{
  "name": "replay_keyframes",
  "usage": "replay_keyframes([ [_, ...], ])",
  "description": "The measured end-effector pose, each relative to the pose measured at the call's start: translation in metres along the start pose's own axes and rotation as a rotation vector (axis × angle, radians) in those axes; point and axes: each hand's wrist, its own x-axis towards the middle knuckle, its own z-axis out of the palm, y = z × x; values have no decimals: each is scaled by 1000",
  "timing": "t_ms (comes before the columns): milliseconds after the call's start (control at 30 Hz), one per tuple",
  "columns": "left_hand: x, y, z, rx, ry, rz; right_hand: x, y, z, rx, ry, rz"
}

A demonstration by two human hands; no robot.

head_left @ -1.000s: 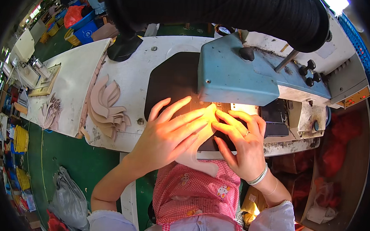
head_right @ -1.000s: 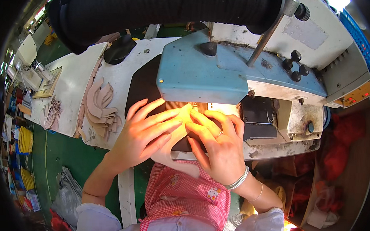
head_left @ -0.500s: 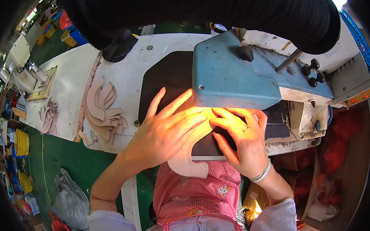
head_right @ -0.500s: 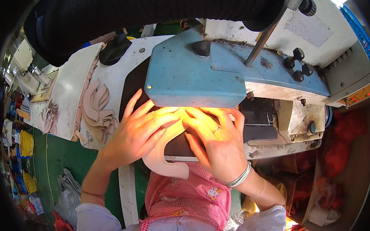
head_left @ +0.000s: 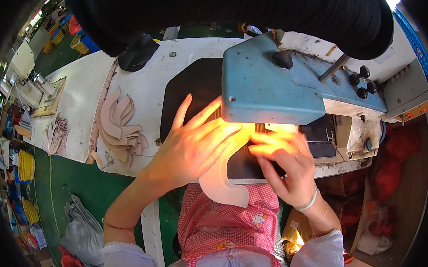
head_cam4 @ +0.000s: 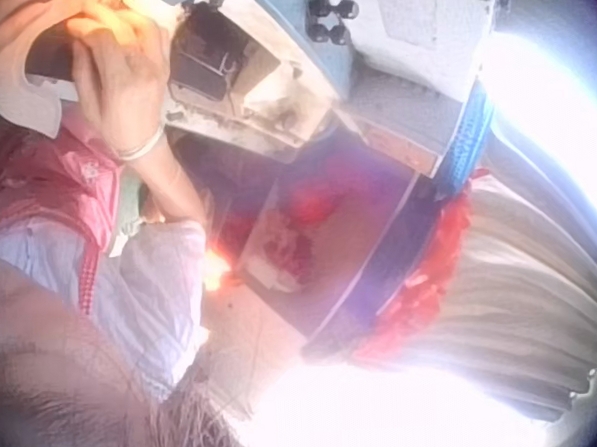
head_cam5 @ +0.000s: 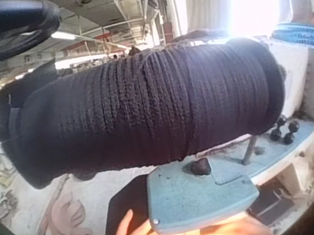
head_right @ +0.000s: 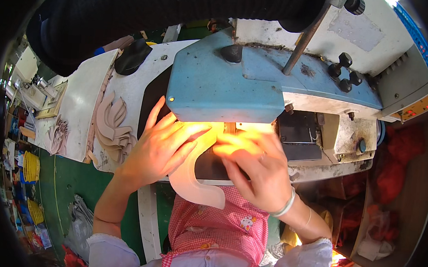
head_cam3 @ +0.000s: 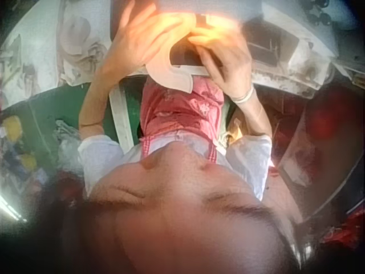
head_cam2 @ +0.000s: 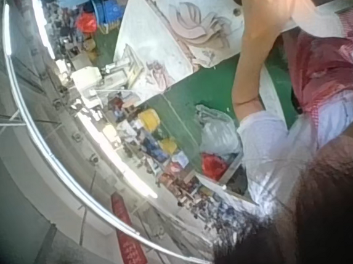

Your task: The worker is using a specialized sewing machine to join or edge leather/fabric shoe components in a manufacturing setting.

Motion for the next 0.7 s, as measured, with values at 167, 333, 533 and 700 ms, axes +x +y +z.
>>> replay_keyframes([
  [167, -2, -1, 4, 48, 73, -10, -27, -20, -32, 374, -429, 425],
  [333, 3, 1, 5, 78, 78, -8, -69, 11, 4, 345, -315, 307],
  [533, 0, 7, 4, 130, 72, -43, -62, -11, -20, 845, -262, 774],
  [700, -5, 21, 9, 189, 40, -116, -54, 2, -45, 476, -33, 637],
])
